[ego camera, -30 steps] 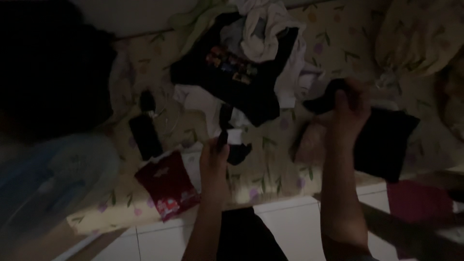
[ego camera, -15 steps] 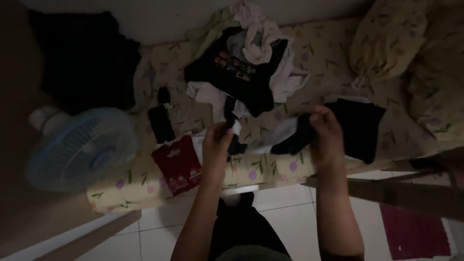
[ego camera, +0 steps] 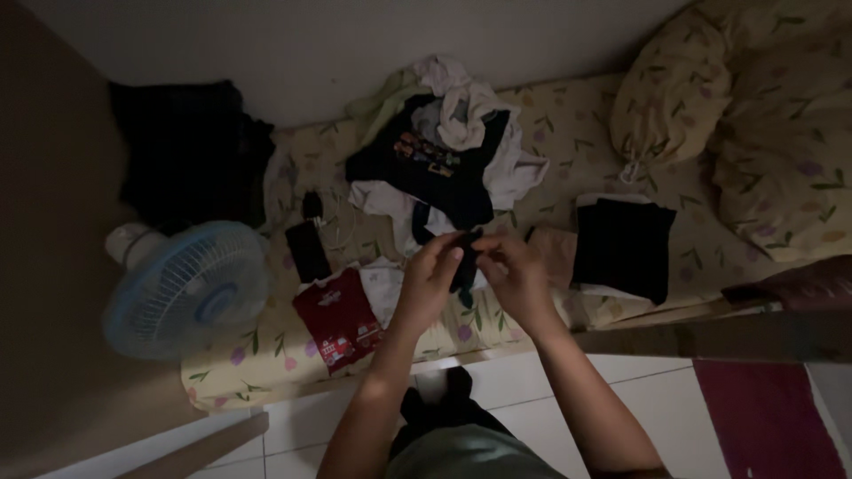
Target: The person picks up several garments from a bed and folds them one by one, including a pair of black leggings, a white t-shirt, a red t-shirt, and several small white items.
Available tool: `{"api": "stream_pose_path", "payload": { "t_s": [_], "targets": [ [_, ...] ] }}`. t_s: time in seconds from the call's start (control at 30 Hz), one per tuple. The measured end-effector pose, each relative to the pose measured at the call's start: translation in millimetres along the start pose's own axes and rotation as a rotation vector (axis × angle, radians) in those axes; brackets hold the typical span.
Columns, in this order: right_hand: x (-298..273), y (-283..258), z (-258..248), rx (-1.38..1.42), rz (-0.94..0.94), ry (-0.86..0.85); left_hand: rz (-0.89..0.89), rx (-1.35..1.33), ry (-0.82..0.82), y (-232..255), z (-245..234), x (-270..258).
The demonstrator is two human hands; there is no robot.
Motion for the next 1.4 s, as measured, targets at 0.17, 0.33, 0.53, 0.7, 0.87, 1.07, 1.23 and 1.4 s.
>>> {"api": "stream_pose_path", "payload": {
  "t_s": [0.17, 0.33, 0.53, 0.7, 0.87, 1.07, 1.23, 1.4],
  "targets": [
    [5, -50, -19, -0.373, -0.363, 0.206, 0.098, 0.300, 0.017, 34, 8, -4],
    [13, -51, -24, -0.181, -0.410, 0.125, 0.059, 0.310, -0.144, 39, 19, 1],
    [33, -3, -51, 0.022, -0.083, 0.143, -0.310, 0.326, -0.341, -40, 1, 3],
    [51, 21, -63, 0.077, -0.123, 0.262, -0.319, 0.226, -0.256, -106, -3, -4],
    [77, 62, -62, 0.176, -0.093, 0.338, -0.244, 0.493, -0.296, -112, -7, -1],
    [70, 59, -54, -0.197, -0.126, 0.353, -0.204, 0.266, -0.131, -92, 0, -2],
    [26, 40, -33, -0.537, 0.164, -0.264, -0.323, -0.082, 0.219, -126, -31, 10],
    [24, 45, -18, -0.377, 0.380, -0.210, -0.272, -0.328, 0.242, -153, -36, 14]
  ]
}}
Point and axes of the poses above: each hand's wrist, its own x-axis towards the middle knuckle, its own z-axis out of the palm, y = z × x, the point moved 5 cm from there along x, towards the middle knuckle, and after that the axes turned 9 degrees about -x, right-handed, at the moved point
